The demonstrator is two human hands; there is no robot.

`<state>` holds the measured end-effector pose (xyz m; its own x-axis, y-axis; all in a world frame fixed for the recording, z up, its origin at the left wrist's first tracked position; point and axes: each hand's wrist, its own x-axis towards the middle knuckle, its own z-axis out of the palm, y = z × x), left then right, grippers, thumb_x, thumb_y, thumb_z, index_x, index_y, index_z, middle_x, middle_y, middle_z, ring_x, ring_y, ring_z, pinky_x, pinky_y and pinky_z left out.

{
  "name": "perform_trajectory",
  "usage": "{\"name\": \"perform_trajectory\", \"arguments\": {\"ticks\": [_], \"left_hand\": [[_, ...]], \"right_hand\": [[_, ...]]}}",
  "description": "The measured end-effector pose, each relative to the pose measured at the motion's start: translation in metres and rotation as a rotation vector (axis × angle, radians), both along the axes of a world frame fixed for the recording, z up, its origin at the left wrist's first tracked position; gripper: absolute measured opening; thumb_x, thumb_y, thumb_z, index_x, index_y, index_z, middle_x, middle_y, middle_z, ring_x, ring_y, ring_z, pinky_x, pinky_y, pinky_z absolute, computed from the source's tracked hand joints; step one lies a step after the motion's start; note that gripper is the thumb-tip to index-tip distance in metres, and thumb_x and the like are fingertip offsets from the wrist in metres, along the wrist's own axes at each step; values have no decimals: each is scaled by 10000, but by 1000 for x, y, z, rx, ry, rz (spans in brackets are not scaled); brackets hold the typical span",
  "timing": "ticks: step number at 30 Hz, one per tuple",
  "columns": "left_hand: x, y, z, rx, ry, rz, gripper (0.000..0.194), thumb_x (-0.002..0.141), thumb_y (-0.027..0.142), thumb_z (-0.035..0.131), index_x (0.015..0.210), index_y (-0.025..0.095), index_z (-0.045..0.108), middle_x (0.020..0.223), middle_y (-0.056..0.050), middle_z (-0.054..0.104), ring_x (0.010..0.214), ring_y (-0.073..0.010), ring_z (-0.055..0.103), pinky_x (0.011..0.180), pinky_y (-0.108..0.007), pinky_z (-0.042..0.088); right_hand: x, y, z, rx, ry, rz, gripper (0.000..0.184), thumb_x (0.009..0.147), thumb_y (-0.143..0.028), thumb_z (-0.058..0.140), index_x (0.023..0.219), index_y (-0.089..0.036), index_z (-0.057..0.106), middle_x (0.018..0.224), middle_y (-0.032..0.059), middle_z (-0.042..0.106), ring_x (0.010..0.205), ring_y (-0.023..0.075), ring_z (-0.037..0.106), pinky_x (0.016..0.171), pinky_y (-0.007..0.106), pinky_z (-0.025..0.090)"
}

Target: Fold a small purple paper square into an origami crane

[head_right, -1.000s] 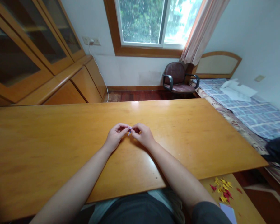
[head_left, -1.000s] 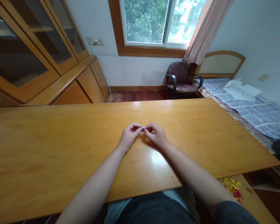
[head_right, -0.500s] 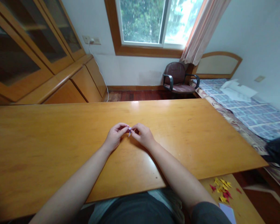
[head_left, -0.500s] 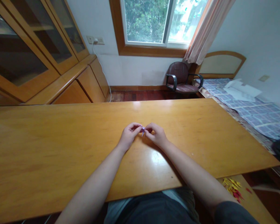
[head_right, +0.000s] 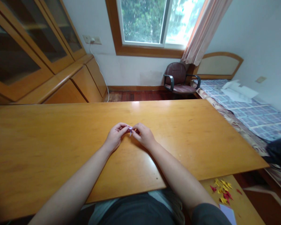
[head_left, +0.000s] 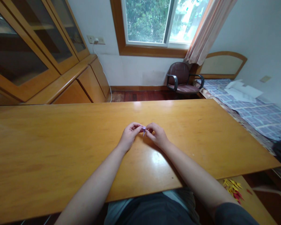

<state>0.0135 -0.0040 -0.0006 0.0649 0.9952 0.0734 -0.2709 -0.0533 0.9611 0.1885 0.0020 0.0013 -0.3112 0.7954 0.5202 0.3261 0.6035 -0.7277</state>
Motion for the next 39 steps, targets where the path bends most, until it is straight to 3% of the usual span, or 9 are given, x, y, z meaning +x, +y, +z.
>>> {"name": "perform_trajectory", "arguments": {"ticks": [9,12,20,30,39], "left_hand": [[-4,2,2,95,196,74,216,788,375,719,861,175,687,907,-52,746,885,-196,688,884,-341,528],[-5,-1,4,150,318,94,204,817,379,698,875,184,715,907,-47,750,878,-198,688,861,-324,523],[-6,-5,6,293,477,119,169,859,352,667,887,206,747,905,-45,745,875,-198,679,836,-306,509],[-5,0,1,206,392,86,158,797,336,710,850,187,714,864,-41,714,849,-194,664,821,-310,518],[-3,2,2,84,220,54,201,747,358,747,806,171,704,909,-64,737,902,-210,669,902,-361,505]], "right_hand": [[0,0,5,-36,33,71,93,912,-268,573,960,-218,635,904,48,632,759,160,599,684,276,511],[1,1,8,-61,76,70,130,940,-309,568,904,-208,641,856,42,637,772,166,605,692,282,499],[-2,5,6,-268,193,36,244,862,-434,690,836,-200,629,792,21,662,700,156,645,633,270,510],[-1,8,2,-322,243,53,191,830,-381,716,828,-206,637,793,18,687,717,165,651,694,298,532],[0,10,-2,-262,199,30,123,836,-318,695,809,-209,647,818,19,670,780,172,636,732,298,515]]}}
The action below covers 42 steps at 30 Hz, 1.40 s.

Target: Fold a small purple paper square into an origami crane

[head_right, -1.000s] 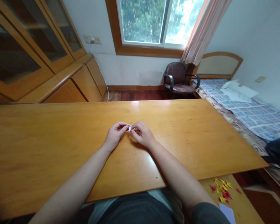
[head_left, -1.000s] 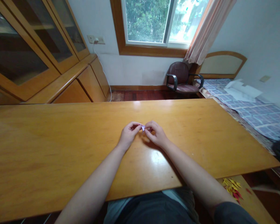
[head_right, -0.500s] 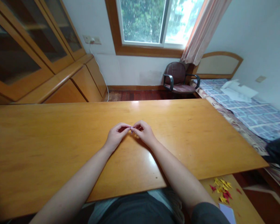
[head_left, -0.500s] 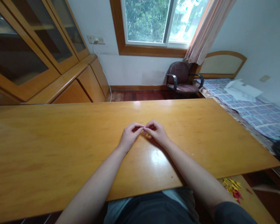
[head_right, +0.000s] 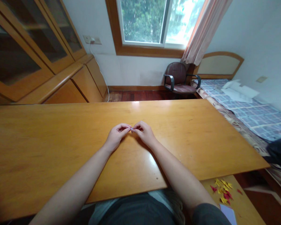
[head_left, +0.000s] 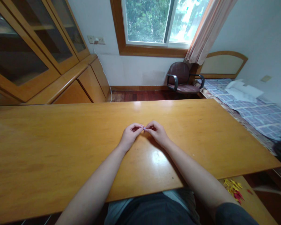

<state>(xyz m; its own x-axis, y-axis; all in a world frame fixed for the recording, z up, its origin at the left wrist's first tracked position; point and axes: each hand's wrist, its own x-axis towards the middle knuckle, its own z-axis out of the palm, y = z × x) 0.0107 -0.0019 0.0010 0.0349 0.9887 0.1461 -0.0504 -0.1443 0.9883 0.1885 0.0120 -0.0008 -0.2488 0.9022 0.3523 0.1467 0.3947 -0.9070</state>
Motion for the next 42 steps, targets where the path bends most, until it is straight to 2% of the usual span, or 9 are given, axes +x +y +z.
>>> {"name": "perform_trajectory", "arguments": {"ticks": [5,9,14,20,24,32,42], "left_hand": [[0,1,-3,-67,-55,-20,236,728,374,772,826,170,703,882,-54,737,868,-195,668,888,-346,503],[-2,0,-4,-43,-11,-22,226,737,368,773,838,175,714,876,-47,736,849,-190,667,859,-325,503],[-4,-2,1,97,89,-10,167,785,344,733,847,189,729,896,-52,727,879,-200,661,865,-330,504],[-6,-4,7,283,231,5,101,829,318,710,828,226,751,899,-48,661,900,-194,628,855,-324,493],[-7,-4,8,283,241,7,115,825,329,719,826,219,752,870,-41,631,862,-183,616,800,-300,492],[-5,-3,3,269,308,19,115,849,309,690,824,199,713,837,-26,667,810,-171,625,764,-286,495],[-4,-4,5,279,347,4,113,855,303,674,826,196,697,843,-31,659,812,-171,626,733,-275,507]], "right_hand": [[0,0,1,8,-7,-13,125,837,-317,686,799,-207,641,818,18,670,775,172,640,724,300,520],[0,-1,1,17,-19,-30,141,836,-345,705,817,-216,652,821,21,677,779,177,640,719,301,523],[1,0,0,26,-57,-23,175,851,-385,705,872,-212,681,845,31,683,780,173,641,698,289,518],[2,0,5,98,-98,3,205,873,-405,684,838,-205,715,827,50,681,762,176,626,665,289,507],[3,-1,8,148,-102,8,194,875,-389,685,826,-206,725,807,48,676,737,172,612,645,285,503],[1,-3,6,202,-132,-18,131,878,-291,679,819,-181,720,784,40,659,691,146,589,636,267,489],[2,-5,9,188,-155,-10,116,874,-259,663,788,-186,689,763,34,651,693,152,578,627,269,458]]}}
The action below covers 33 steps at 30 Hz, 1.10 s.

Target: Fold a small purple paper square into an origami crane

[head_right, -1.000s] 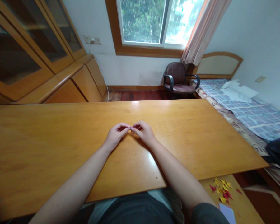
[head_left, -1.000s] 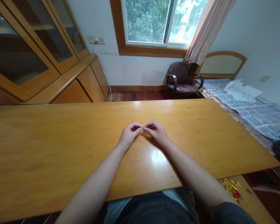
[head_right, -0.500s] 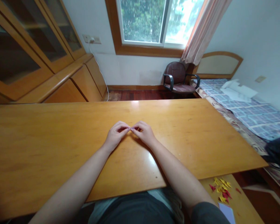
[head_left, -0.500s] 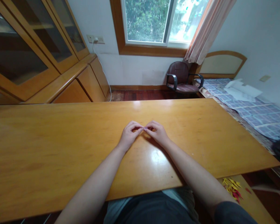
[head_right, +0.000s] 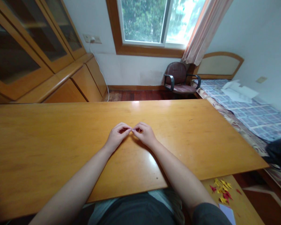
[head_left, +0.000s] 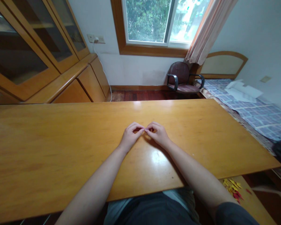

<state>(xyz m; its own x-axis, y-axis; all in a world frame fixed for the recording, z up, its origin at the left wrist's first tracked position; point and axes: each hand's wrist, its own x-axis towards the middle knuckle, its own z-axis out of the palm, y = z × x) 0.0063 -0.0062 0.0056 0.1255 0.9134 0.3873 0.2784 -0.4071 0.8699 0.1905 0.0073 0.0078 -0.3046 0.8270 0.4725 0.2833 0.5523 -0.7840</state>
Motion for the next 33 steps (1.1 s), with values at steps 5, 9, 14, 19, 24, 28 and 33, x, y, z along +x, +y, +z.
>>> {"name": "perform_trajectory", "arguments": {"ticks": [5,9,14,19,24,28,33], "left_hand": [[-1,0,0,12,19,4,105,853,292,680,816,196,702,831,-29,660,808,-169,623,732,-275,497],[0,-1,2,-25,-17,5,127,848,292,676,775,190,695,808,-29,660,790,-170,624,729,-275,487],[-1,-1,6,-54,-31,11,153,853,288,651,743,185,678,784,-23,648,772,-167,609,732,-272,477],[-2,0,4,-28,-8,21,168,867,297,638,744,188,674,779,-17,637,765,-161,597,732,-272,465],[-2,0,2,14,-10,22,160,879,301,638,771,192,684,789,-19,639,773,-159,603,733,-273,466],[-2,-1,3,28,-4,26,151,882,289,639,775,192,684,798,-20,639,779,-160,606,737,-275,473],[-1,-3,4,46,21,15,126,878,296,654,807,196,684,829,-25,647,810,-166,616,757,-281,486]], "right_hand": [[1,-2,2,-18,-9,5,125,872,-265,662,783,-181,688,759,35,649,680,150,562,617,270,438],[1,-2,2,-37,-17,15,134,871,-276,663,778,-182,687,752,34,647,678,150,561,617,270,434],[1,-2,1,-57,-23,30,127,862,-280,669,778,-186,684,747,28,646,678,149,563,625,270,444],[0,0,0,-36,-23,40,129,872,-281,657,785,-189,680,746,25,635,666,147,552,614,269,436],[0,2,-3,-57,-16,33,133,879,-307,676,814,-193,695,756,26,638,660,145,544,606,267,434],[0,3,-6,-61,-22,24,159,880,-332,682,806,-192,699,752,27,640,662,146,546,608,268,437],[0,1,-3,-42,-16,18,151,880,-304,672,790,-184,689,740,25,627,657,143,545,607,265,440]]}}
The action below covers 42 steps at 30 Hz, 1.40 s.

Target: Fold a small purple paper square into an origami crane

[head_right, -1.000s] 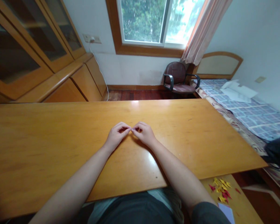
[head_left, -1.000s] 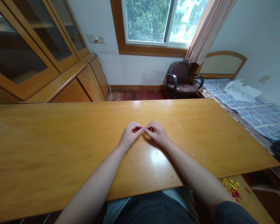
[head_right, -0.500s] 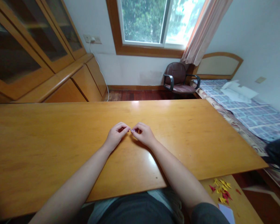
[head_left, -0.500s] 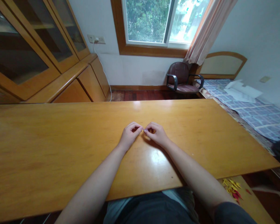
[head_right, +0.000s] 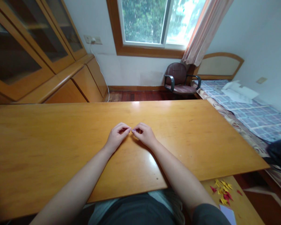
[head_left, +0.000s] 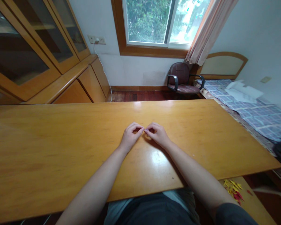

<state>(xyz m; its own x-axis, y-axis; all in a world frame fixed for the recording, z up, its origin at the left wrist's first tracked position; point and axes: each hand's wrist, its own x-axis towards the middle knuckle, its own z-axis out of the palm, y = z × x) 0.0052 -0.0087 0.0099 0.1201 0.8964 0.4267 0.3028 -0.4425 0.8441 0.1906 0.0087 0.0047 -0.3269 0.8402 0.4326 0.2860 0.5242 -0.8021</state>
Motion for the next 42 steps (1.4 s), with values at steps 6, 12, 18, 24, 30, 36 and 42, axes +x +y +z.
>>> {"name": "perform_trajectory", "arguments": {"ticks": [6,12,18,24,30,36,42], "left_hand": [[1,1,-2,-9,39,8,126,863,304,670,796,198,691,809,-29,658,790,-173,623,721,-285,484],[2,-1,3,-31,-49,35,161,836,307,691,720,195,689,753,-22,652,743,-169,613,702,-287,476],[2,-1,1,-149,-175,33,163,786,298,707,671,187,676,712,-3,621,705,-159,575,687,-281,452],[1,2,-2,-202,-151,-23,183,846,312,641,723,187,691,737,-11,630,754,-170,594,743,-287,457],[2,-3,4,-5,76,54,199,899,302,592,747,198,668,771,-17,626,771,-168,593,735,-281,453],[3,-6,9,120,202,77,193,927,300,563,782,213,657,769,-18,611,773,-171,584,741,-286,456],[-3,-1,5,94,143,18,163,915,311,599,822,207,682,825,-40,658,810,-183,610,768,-304,478]], "right_hand": [[-1,-3,5,27,-10,-11,152,881,-290,662,772,-185,685,733,29,624,655,148,553,601,273,444],[-1,-4,5,26,-11,1,172,890,-322,661,783,-191,691,748,35,638,672,154,565,621,280,457],[-3,-4,5,43,22,36,155,894,-303,662,799,-185,696,758,32,635,677,150,564,620,272,450],[-2,-4,5,21,1,22,165,895,-316,661,802,-187,701,767,32,641,686,147,567,628,268,453],[-1,-2,3,10,11,19,172,892,-324,658,789,-190,690,759,32,635,681,152,566,624,274,450],[-1,-1,5,-43,10,21,176,873,-327,671,769,-186,680,734,30,634,674,157,565,624,275,457],[1,-1,3,-83,16,24,166,863,-314,683,771,-175,684,728,30,649,671,151,570,630,265,448]]}}
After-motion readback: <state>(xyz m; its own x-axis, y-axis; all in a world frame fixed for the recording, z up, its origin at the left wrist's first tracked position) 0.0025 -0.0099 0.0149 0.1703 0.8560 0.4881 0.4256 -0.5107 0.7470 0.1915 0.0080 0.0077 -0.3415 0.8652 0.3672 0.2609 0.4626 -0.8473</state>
